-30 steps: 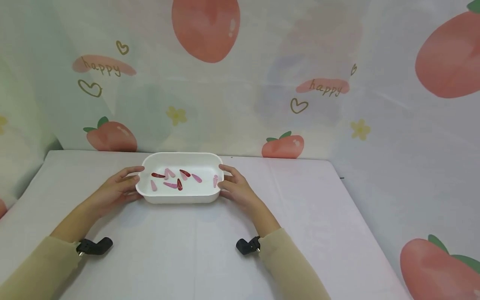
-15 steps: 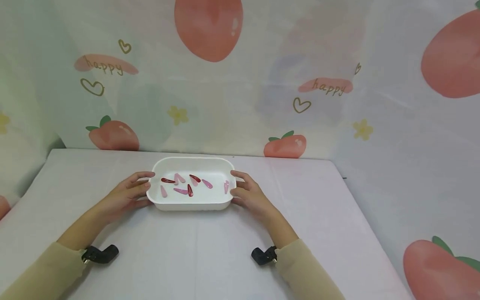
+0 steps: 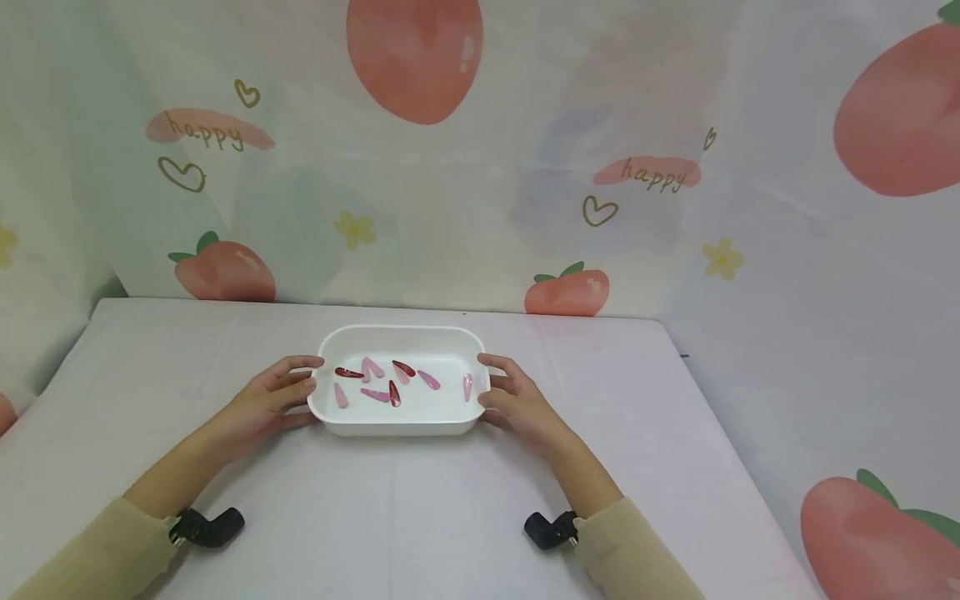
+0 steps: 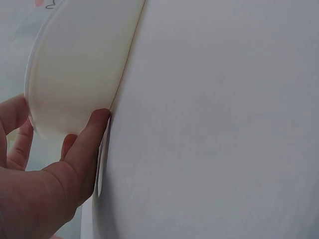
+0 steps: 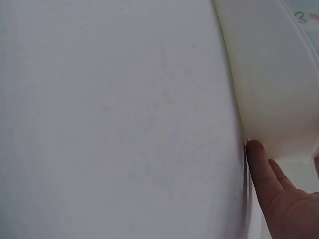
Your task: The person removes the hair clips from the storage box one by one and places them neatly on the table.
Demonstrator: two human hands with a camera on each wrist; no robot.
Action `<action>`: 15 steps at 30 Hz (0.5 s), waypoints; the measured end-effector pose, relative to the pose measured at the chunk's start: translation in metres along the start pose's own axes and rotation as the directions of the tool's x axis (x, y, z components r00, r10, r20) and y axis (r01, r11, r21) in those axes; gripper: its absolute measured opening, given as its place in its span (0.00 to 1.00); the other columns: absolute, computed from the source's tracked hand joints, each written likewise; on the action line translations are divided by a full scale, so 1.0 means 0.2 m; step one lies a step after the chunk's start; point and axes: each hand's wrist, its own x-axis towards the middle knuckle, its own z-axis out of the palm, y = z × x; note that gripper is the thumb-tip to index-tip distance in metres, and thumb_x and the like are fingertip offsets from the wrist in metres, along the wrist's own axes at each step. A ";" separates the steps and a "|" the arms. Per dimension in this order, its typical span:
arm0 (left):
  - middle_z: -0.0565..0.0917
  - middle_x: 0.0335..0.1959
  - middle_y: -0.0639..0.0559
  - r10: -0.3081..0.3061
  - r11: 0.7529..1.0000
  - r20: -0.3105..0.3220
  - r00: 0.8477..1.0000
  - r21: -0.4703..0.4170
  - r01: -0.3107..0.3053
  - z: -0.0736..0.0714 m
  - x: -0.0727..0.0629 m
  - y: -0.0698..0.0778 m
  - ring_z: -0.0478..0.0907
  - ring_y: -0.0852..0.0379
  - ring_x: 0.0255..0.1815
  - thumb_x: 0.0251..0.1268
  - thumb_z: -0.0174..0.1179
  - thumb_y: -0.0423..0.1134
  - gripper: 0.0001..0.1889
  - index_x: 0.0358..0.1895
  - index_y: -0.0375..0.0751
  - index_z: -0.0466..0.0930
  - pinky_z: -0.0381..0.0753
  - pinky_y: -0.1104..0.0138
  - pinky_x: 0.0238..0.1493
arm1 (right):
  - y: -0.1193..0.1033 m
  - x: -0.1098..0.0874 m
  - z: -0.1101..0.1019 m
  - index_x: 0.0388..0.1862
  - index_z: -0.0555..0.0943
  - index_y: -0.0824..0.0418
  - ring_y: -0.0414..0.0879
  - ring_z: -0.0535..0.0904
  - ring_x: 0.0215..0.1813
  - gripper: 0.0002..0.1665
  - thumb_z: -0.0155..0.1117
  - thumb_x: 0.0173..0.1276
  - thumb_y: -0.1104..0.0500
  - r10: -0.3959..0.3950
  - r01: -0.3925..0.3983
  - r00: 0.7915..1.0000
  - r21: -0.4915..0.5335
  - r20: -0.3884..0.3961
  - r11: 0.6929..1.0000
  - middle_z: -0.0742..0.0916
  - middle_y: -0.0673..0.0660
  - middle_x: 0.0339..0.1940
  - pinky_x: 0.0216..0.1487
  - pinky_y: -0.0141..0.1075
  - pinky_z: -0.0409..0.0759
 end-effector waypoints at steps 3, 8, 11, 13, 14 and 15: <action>0.59 0.74 0.38 0.007 1.000 0.018 1.000 0.001 -0.007 0.02 -0.01 -0.01 0.69 0.39 0.68 0.78 0.52 0.41 0.26 0.74 0.45 0.59 0.80 0.54 0.60 | 0.01 -0.03 -0.02 0.77 0.59 0.53 0.60 0.74 0.65 0.38 0.56 0.71 0.65 0.008 -0.008 1.000 -0.011 -0.004 1.000 0.69 0.67 0.73 0.58 0.41 0.82; 0.60 0.73 0.38 -0.002 1.000 0.020 1.000 -0.006 0.002 0.06 -0.02 -0.01 0.69 0.40 0.68 0.78 0.52 0.40 0.25 0.74 0.44 0.60 0.80 0.54 0.60 | 0.01 -0.07 -0.04 0.77 0.60 0.52 0.60 0.74 0.65 0.37 0.56 0.72 0.65 0.017 -0.018 1.000 -0.025 -0.009 1.000 0.68 0.66 0.74 0.59 0.41 0.82; 0.60 0.73 0.38 -0.007 1.000 0.023 1.000 -0.006 0.007 0.08 -0.02 -0.01 0.70 0.40 0.67 0.78 0.52 0.41 0.26 0.74 0.44 0.59 0.80 0.54 0.60 | 0.02 -0.09 -0.05 0.77 0.59 0.52 0.60 0.74 0.65 0.37 0.56 0.72 0.65 0.024 -0.024 1.000 -0.018 -0.011 1.000 0.68 0.66 0.74 0.58 0.40 0.82; 0.61 0.72 0.39 -0.009 1.000 0.020 1.000 -0.005 0.009 0.09 -0.02 -0.01 0.70 0.41 0.66 0.78 0.53 0.41 0.26 0.74 0.45 0.60 0.80 0.54 0.60 | 0.02 -0.10 -0.06 0.77 0.59 0.53 0.60 0.75 0.64 0.37 0.56 0.72 0.66 0.023 -0.024 1.000 -0.016 -0.010 1.000 0.68 0.67 0.74 0.58 0.40 0.82; 0.61 0.72 0.39 -0.008 1.000 0.018 1.000 -0.003 0.008 0.09 -0.02 -0.02 0.71 0.41 0.66 0.78 0.53 0.41 0.26 0.74 0.45 0.60 0.80 0.54 0.60 | 0.02 -0.10 -0.06 0.77 0.59 0.53 0.60 0.75 0.64 0.37 0.56 0.72 0.66 0.023 -0.024 1.000 -0.015 -0.010 1.000 0.68 0.67 0.74 0.58 0.39 0.82; 0.61 0.71 0.39 -0.005 1.000 0.021 1.000 -0.004 0.005 0.10 -0.03 -0.02 0.71 0.41 0.66 0.78 0.53 0.41 0.26 0.74 0.45 0.60 0.80 0.53 0.61 | 0.02 -0.11 -0.07 0.77 0.59 0.53 0.60 0.75 0.64 0.37 0.56 0.72 0.65 0.023 -0.023 1.000 -0.019 -0.011 1.000 0.68 0.67 0.74 0.57 0.39 0.82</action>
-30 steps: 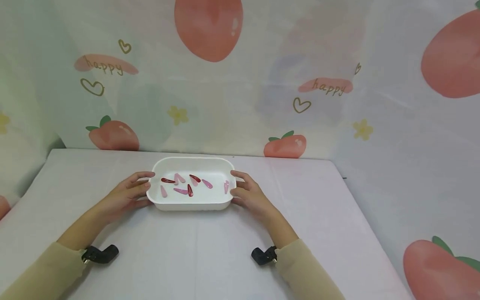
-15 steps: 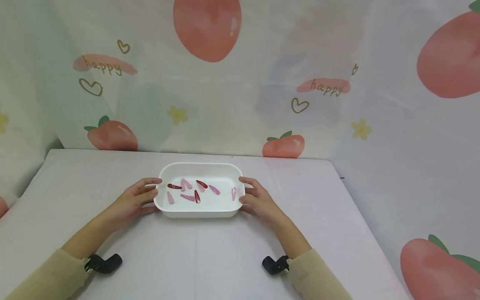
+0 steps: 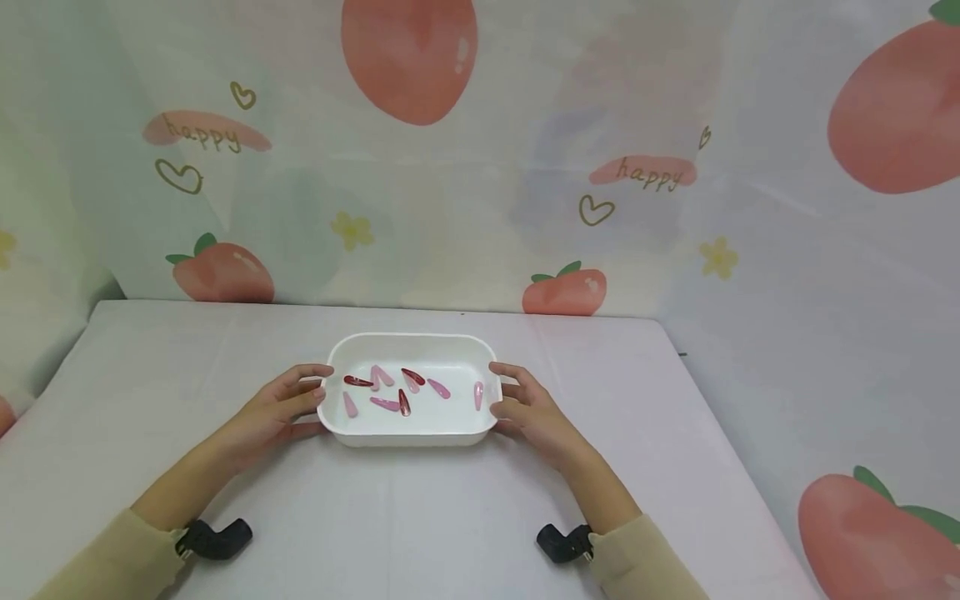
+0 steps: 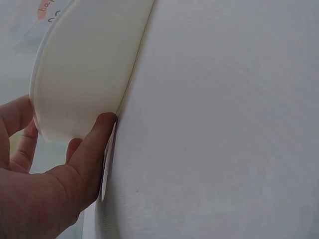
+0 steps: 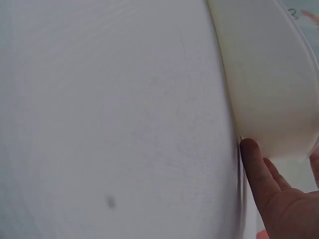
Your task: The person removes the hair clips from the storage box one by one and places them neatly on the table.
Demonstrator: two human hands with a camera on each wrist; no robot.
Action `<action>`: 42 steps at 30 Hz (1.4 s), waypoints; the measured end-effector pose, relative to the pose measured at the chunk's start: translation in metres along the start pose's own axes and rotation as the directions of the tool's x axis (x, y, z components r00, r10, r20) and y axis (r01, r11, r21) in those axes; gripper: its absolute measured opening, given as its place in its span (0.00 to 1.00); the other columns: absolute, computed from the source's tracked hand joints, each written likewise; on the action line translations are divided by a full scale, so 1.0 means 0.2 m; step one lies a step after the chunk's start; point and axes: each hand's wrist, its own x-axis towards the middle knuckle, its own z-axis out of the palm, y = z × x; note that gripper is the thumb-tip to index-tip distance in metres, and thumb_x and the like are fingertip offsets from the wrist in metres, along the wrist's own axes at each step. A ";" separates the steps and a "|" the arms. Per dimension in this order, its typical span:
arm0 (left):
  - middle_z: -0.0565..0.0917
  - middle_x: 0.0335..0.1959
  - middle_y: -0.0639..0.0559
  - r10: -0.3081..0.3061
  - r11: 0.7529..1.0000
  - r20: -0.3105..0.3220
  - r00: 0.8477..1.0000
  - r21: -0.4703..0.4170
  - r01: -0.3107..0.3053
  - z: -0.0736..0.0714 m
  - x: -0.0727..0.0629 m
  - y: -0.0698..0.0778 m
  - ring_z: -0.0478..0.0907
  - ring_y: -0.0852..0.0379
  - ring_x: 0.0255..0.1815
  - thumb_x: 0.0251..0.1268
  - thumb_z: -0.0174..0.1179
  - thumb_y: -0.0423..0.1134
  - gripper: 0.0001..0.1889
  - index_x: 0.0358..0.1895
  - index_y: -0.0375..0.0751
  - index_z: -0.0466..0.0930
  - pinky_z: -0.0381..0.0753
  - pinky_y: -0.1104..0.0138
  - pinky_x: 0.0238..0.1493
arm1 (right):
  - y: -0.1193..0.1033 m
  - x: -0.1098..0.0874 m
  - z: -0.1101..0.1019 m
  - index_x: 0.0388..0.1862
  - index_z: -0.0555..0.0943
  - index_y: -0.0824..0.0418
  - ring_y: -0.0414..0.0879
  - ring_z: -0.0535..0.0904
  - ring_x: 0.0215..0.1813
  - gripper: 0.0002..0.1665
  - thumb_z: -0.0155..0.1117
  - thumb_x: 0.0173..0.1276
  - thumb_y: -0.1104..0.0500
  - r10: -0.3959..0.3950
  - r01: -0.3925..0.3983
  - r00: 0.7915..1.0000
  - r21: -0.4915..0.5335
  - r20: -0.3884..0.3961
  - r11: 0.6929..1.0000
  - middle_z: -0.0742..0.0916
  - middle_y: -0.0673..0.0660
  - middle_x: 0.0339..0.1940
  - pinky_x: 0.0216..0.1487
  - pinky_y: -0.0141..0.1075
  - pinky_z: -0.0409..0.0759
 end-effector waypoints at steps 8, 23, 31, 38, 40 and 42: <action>0.61 0.71 0.37 0.021 0.999 0.015 1.000 -0.031 -0.021 0.03 0.00 -0.01 0.71 0.42 0.65 0.76 0.56 0.42 0.28 0.73 0.42 0.60 0.80 0.52 0.61 | -0.01 -0.04 -0.03 0.77 0.60 0.51 0.59 0.74 0.65 0.37 0.58 0.71 0.64 0.011 -0.011 1.000 -0.027 -0.011 1.000 0.69 0.65 0.73 0.57 0.38 0.82; 0.62 0.71 0.38 0.034 0.998 0.008 0.999 -0.048 -0.033 0.03 -0.01 -0.03 0.71 0.44 0.65 0.75 0.57 0.44 0.28 0.73 0.43 0.61 0.81 0.53 0.60 | -0.31 0.03 0.01 0.74 0.64 0.62 0.55 0.69 0.72 0.30 0.57 0.76 0.61 -0.235 0.244 0.957 0.030 -0.171 0.969 0.72 0.62 0.71 0.71 0.41 0.72; 0.63 0.71 0.38 0.023 0.998 0.006 1.000 -0.053 -0.023 0.02 0.00 -0.04 0.70 0.43 0.66 0.76 0.56 0.43 0.27 0.73 0.43 0.61 0.81 0.53 0.60 | -0.38 0.15 0.16 0.71 0.67 0.59 0.63 0.73 0.68 0.27 0.58 0.75 0.61 -0.222 0.236 0.971 0.205 -0.088 0.950 0.74 0.66 0.67 0.65 0.46 0.78; 0.64 0.71 0.38 0.026 0.998 0.009 1.000 -0.063 -0.026 0.01 0.00 -0.05 0.70 0.43 0.66 0.76 0.55 0.42 0.27 0.73 0.43 0.61 0.81 0.52 0.60 | -0.25 0.25 0.27 0.69 0.69 0.61 0.60 0.77 0.64 0.26 0.59 0.74 0.60 -0.104 0.117 0.988 0.114 -0.111 0.987 0.76 0.69 0.67 0.62 0.48 0.80; 0.64 0.71 0.38 0.031 0.997 0.010 0.999 -0.070 -0.030 0.01 0.00 -0.05 0.71 0.44 0.66 0.75 0.56 0.43 0.28 0.73 0.43 0.62 0.81 0.52 0.59 | -0.22 0.26 0.29 0.69 0.70 0.61 0.57 0.77 0.63 0.26 0.60 0.73 0.59 -0.086 0.092 0.988 0.037 -0.132 0.995 0.77 0.67 0.65 0.62 0.49 0.80; 0.64 0.71 0.37 0.035 0.996 0.013 0.999 -0.078 -0.034 0.01 0.00 -0.05 0.71 0.44 0.66 0.74 0.58 0.44 0.29 0.73 0.43 0.62 0.81 0.51 0.59 | -0.21 0.27 0.31 0.68 0.72 0.60 0.56 0.78 0.62 0.26 0.61 0.72 0.59 -0.086 0.081 0.984 -0.042 -0.156 0.996 0.79 0.65 0.64 0.62 0.50 0.80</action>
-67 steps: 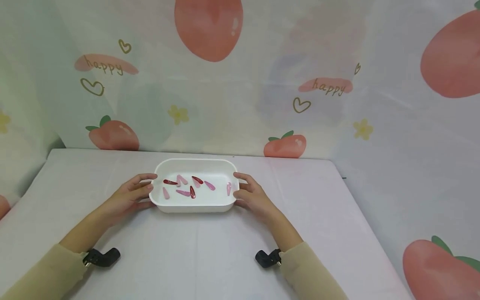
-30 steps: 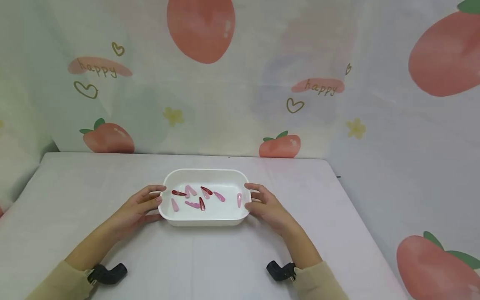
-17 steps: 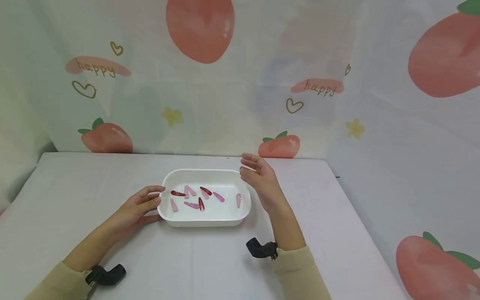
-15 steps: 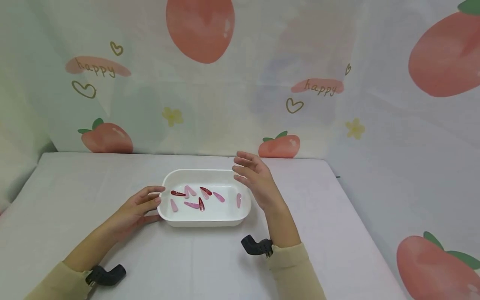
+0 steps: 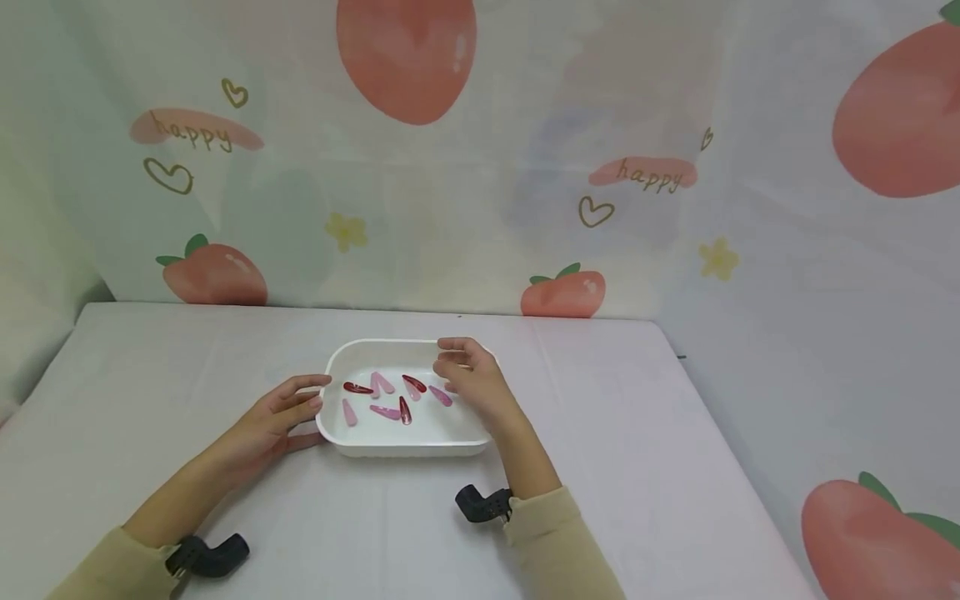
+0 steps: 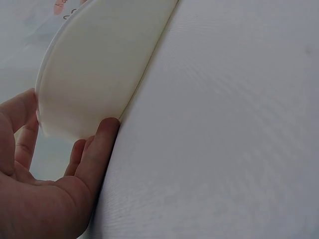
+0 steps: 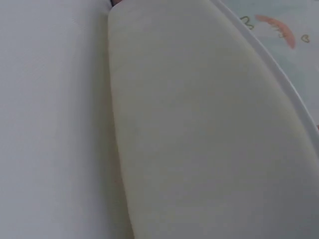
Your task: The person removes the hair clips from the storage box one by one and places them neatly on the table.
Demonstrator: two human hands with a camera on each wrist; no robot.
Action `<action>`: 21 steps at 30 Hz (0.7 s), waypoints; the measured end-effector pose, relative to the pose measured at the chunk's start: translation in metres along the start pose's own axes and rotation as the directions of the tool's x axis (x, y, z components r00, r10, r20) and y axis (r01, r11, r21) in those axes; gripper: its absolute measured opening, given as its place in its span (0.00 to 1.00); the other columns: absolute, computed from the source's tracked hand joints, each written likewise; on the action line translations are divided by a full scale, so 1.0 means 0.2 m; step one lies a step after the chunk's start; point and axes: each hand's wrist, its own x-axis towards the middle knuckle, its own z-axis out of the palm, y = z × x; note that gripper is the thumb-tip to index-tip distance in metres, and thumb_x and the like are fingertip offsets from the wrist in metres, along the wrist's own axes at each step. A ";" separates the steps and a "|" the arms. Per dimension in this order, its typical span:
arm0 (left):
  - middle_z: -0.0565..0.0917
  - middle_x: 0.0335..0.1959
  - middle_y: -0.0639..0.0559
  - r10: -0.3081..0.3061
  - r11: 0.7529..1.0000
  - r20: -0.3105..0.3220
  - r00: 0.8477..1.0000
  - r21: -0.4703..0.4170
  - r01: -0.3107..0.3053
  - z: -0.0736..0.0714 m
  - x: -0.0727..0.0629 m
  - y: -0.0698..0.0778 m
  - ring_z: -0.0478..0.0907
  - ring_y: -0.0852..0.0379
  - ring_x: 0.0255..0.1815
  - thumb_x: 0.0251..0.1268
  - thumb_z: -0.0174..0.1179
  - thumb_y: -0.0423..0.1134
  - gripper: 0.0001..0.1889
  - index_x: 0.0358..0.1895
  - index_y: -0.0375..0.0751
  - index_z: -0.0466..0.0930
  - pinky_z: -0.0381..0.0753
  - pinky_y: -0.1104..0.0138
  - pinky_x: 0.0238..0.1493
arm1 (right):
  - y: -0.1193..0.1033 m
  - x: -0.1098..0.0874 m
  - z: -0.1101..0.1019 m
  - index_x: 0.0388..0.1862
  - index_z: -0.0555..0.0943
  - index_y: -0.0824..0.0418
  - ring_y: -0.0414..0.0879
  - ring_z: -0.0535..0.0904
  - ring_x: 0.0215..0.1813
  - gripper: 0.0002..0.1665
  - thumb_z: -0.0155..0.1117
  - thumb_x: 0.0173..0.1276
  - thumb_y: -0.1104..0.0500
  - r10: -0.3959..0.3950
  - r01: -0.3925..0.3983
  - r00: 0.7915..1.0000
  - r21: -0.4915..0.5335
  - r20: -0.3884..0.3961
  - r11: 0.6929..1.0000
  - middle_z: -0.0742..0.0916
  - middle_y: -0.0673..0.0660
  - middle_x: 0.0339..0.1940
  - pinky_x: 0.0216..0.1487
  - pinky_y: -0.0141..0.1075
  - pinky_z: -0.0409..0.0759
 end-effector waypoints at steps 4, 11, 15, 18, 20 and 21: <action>0.64 0.71 0.37 0.002 1.000 0.002 1.000 -0.001 -0.002 0.00 0.00 0.00 0.70 0.43 0.67 0.75 0.57 0.43 0.28 0.73 0.43 0.62 0.80 0.52 0.60 | 0.03 0.01 0.03 0.66 0.74 0.56 0.54 0.79 0.60 0.26 0.64 0.69 0.60 -0.011 0.003 0.999 -0.174 -0.046 0.985 0.81 0.60 0.61 0.63 0.51 0.79; 0.64 0.70 0.38 -0.007 1.000 -0.010 1.000 -0.002 0.007 0.00 0.00 0.00 0.70 0.42 0.67 0.75 0.56 0.42 0.27 0.73 0.44 0.62 0.80 0.52 0.60 | 0.05 0.01 0.05 0.65 0.75 0.52 0.53 0.77 0.61 0.29 0.68 0.65 0.63 -0.006 -0.010 0.999 -0.331 -0.047 0.944 0.81 0.57 0.60 0.62 0.49 0.80; 0.64 0.70 0.38 -0.014 1.000 -0.018 1.000 0.006 0.014 0.01 0.00 -0.01 0.70 0.42 0.67 0.76 0.55 0.42 0.27 0.73 0.44 0.62 0.81 0.53 0.59 | 0.05 0.01 0.06 0.64 0.76 0.51 0.52 0.77 0.59 0.30 0.71 0.63 0.61 0.000 -0.006 1.000 -0.438 -0.013 0.899 0.82 0.56 0.58 0.62 0.48 0.79; 0.64 0.70 0.38 -0.012 1.000 -0.022 1.000 0.009 0.013 0.01 0.00 -0.01 0.70 0.42 0.67 0.76 0.55 0.42 0.27 0.73 0.44 0.62 0.81 0.53 0.59 | 0.05 0.00 0.07 0.63 0.77 0.51 0.51 0.77 0.57 0.30 0.72 0.62 0.61 -0.008 0.013 1.000 -0.511 0.012 0.859 0.83 0.56 0.55 0.62 0.47 0.78; 0.65 0.70 0.38 -0.009 1.000 -0.021 1.000 0.008 0.010 0.01 0.00 -0.01 0.70 0.42 0.67 0.76 0.56 0.42 0.27 0.73 0.44 0.62 0.81 0.53 0.59 | 0.05 0.00 0.07 0.62 0.78 0.51 0.51 0.77 0.56 0.29 0.72 0.62 0.62 -0.013 0.022 1.000 -0.546 0.020 0.838 0.84 0.56 0.54 0.62 0.47 0.78; 0.65 0.69 0.38 -0.008 1.000 -0.022 1.000 0.006 0.009 0.01 0.00 -0.01 0.70 0.43 0.67 0.75 0.57 0.43 0.28 0.73 0.44 0.62 0.81 0.53 0.59 | 0.06 0.00 0.08 0.62 0.78 0.50 0.51 0.77 0.55 0.29 0.72 0.62 0.63 -0.014 0.025 1.000 -0.561 0.023 0.828 0.84 0.55 0.54 0.61 0.47 0.78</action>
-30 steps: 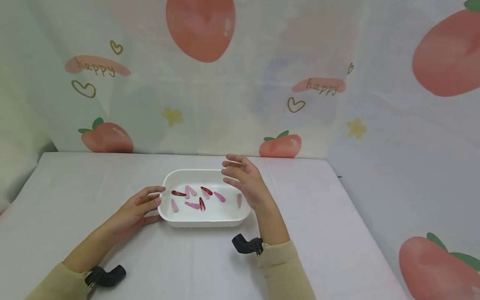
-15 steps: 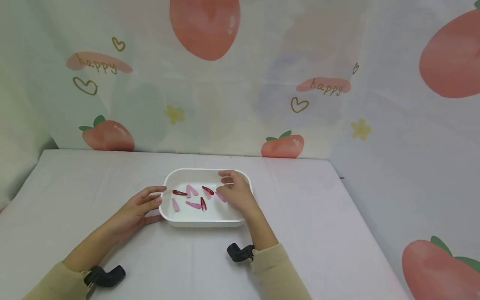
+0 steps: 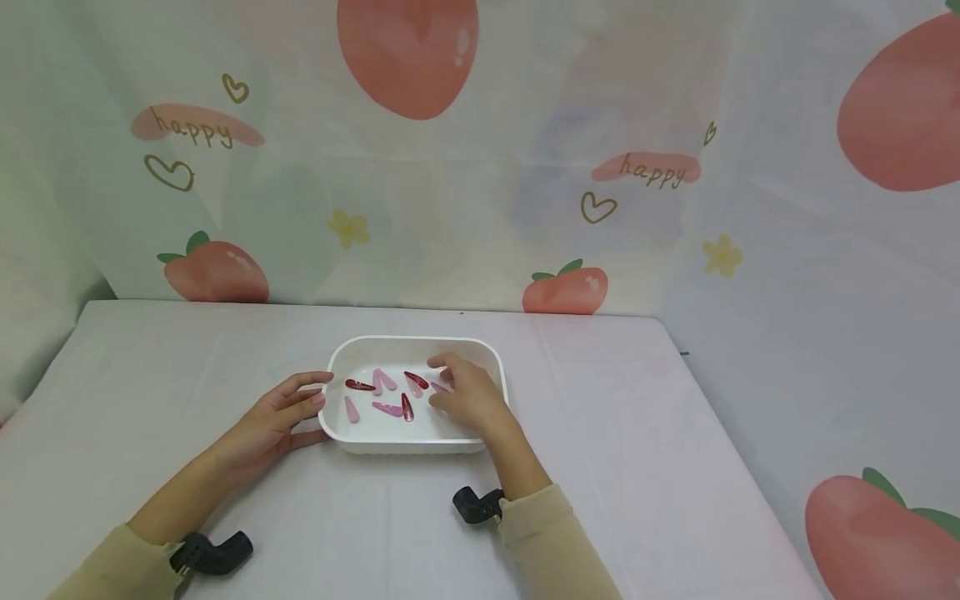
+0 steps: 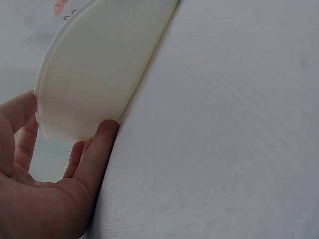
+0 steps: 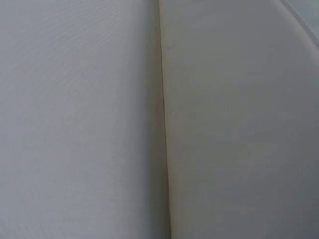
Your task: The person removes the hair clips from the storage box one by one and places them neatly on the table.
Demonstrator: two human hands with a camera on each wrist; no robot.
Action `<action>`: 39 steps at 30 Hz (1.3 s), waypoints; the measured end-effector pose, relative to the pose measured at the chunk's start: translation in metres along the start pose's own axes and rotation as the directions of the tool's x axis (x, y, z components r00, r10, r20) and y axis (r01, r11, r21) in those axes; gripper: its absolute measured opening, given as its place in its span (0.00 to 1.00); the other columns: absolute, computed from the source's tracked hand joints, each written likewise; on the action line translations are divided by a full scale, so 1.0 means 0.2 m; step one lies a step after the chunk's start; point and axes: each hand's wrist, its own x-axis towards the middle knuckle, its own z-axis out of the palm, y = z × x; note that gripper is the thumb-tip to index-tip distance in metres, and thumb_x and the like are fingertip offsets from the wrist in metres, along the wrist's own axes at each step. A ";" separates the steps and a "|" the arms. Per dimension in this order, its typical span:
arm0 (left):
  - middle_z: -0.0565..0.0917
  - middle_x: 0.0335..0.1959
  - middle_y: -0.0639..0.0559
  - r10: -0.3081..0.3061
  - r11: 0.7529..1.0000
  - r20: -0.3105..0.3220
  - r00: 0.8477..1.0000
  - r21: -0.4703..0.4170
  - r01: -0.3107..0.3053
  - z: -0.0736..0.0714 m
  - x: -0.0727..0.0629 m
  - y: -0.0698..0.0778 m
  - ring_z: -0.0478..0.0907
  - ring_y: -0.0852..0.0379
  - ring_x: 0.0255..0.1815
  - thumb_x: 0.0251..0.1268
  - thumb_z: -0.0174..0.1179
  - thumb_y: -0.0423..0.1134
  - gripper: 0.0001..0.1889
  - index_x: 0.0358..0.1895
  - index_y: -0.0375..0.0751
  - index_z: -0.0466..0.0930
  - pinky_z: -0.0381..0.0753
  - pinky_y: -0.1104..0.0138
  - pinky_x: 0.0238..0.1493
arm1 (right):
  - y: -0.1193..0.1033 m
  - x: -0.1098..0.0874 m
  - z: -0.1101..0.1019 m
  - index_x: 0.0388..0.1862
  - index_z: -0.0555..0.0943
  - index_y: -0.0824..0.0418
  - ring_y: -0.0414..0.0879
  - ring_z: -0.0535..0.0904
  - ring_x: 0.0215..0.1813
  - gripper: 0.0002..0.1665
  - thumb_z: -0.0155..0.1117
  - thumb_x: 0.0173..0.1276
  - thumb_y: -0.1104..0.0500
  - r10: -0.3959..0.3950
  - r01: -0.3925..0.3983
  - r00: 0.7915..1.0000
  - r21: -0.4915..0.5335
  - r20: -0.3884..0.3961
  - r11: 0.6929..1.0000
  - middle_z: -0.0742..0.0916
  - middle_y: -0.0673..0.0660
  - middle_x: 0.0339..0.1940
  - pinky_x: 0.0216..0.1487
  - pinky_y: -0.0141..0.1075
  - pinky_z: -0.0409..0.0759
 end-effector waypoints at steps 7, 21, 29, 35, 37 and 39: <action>0.65 0.69 0.38 -0.002 1.000 0.001 1.000 -0.005 0.002 0.00 0.00 0.00 0.71 0.44 0.66 0.74 0.58 0.46 0.30 0.73 0.44 0.62 0.81 0.53 0.59 | 0.00 -0.01 0.01 0.60 0.80 0.49 0.50 0.78 0.52 0.26 0.68 0.63 0.65 0.002 -0.001 1.000 -0.063 0.011 0.998 0.84 0.54 0.52 0.57 0.47 0.80; 0.66 0.69 0.38 -0.004 1.000 -0.007 1.000 -0.006 0.004 0.01 -0.01 0.01 0.71 0.44 0.67 0.75 0.57 0.44 0.28 0.73 0.44 0.62 0.81 0.53 0.59 | -0.02 -0.02 0.02 0.57 0.82 0.48 0.49 0.76 0.45 0.27 0.69 0.60 0.68 0.002 0.003 1.000 -0.197 0.027 0.980 0.81 0.54 0.48 0.49 0.42 0.81; 0.65 0.69 0.38 -0.010 1.000 -0.012 1.000 0.006 0.010 0.01 -0.01 0.00 0.71 0.44 0.66 0.76 0.55 0.42 0.26 0.73 0.45 0.63 0.81 0.53 0.59 | -0.03 -0.03 0.03 0.46 0.88 0.55 0.47 0.74 0.42 0.14 0.73 0.59 0.61 -0.049 0.053 0.999 -0.266 0.025 0.963 0.80 0.53 0.41 0.45 0.39 0.76; 0.65 0.69 0.38 -0.009 1.000 -0.014 1.000 0.004 0.009 0.01 -0.01 0.00 0.71 0.43 0.66 0.76 0.55 0.42 0.26 0.73 0.45 0.63 0.81 0.53 0.59 | -0.03 -0.04 0.03 0.39 0.88 0.54 0.47 0.75 0.42 0.10 0.70 0.60 0.66 -0.075 0.070 0.997 -0.270 -0.007 0.960 0.82 0.51 0.39 0.47 0.41 0.77; 0.65 0.69 0.38 -0.010 1.000 -0.013 1.000 0.000 0.010 0.01 -0.01 0.00 0.71 0.44 0.66 0.77 0.55 0.42 0.26 0.73 0.45 0.63 0.81 0.53 0.59 | -0.03 -0.04 0.03 0.38 0.88 0.53 0.46 0.76 0.41 0.12 0.69 0.60 0.68 -0.083 0.076 0.996 -0.259 -0.014 0.963 0.83 0.50 0.38 0.48 0.41 0.78; 0.65 0.69 0.38 -0.013 1.000 -0.009 1.000 -0.004 0.013 0.01 -0.01 0.01 0.71 0.44 0.67 0.77 0.54 0.42 0.26 0.73 0.45 0.62 0.81 0.53 0.59 | -0.03 -0.05 0.03 0.38 0.87 0.53 0.46 0.76 0.39 0.15 0.66 0.60 0.71 -0.093 0.087 0.996 -0.252 -0.015 0.964 0.83 0.50 0.36 0.47 0.40 0.78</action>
